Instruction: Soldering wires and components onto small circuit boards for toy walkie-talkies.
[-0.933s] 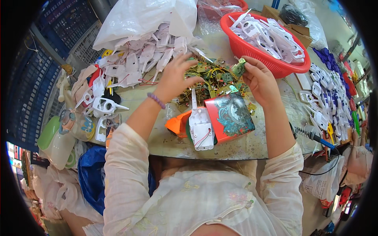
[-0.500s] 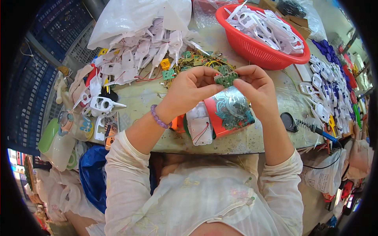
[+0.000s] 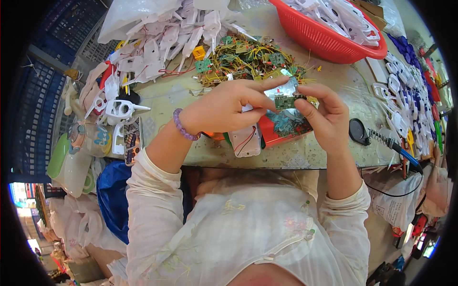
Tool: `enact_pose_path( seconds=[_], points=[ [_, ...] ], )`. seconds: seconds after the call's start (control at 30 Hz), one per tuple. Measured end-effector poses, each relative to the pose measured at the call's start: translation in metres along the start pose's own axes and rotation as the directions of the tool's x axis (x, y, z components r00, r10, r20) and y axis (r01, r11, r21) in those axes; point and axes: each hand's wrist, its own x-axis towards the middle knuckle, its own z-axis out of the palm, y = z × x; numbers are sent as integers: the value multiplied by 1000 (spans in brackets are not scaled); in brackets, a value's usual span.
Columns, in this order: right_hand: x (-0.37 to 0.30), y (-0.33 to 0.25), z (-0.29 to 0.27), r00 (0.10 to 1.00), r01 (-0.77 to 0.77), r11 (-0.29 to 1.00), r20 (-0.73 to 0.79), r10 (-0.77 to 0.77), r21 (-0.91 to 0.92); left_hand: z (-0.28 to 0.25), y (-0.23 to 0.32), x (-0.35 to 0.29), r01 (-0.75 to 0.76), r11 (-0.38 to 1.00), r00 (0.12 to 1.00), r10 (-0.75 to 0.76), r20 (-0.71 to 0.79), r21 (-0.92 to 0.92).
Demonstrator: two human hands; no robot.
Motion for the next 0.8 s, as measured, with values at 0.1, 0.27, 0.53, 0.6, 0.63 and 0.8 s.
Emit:
enact_pose_path(
  seconds=[0.1,0.27,0.53,0.6,0.63,0.8],
  points=[
    [-11,7,0,996,-92,988,-21,90,-128,7,-9,-10,-117,973,992,126,-34,199],
    [-23,10,7,998,53,825,-3,-66,-563,2,11,-36,-88,903,988,133,-79,421],
    [-40,3,16,916,328,637,72,-394,-697,17,22,-84,143,929,938,-17,-346,342],
    [-52,-5,29,870,494,649,343,-356,-579,26,18,-92,177,926,926,-41,-376,335],
    [-57,-11,40,845,534,560,416,-335,-634,28,15,-94,194,925,915,-52,-399,326],
    [-46,-17,70,805,580,463,560,-197,-670,43,10,-94,153,946,893,-8,-450,285]
  ],
)
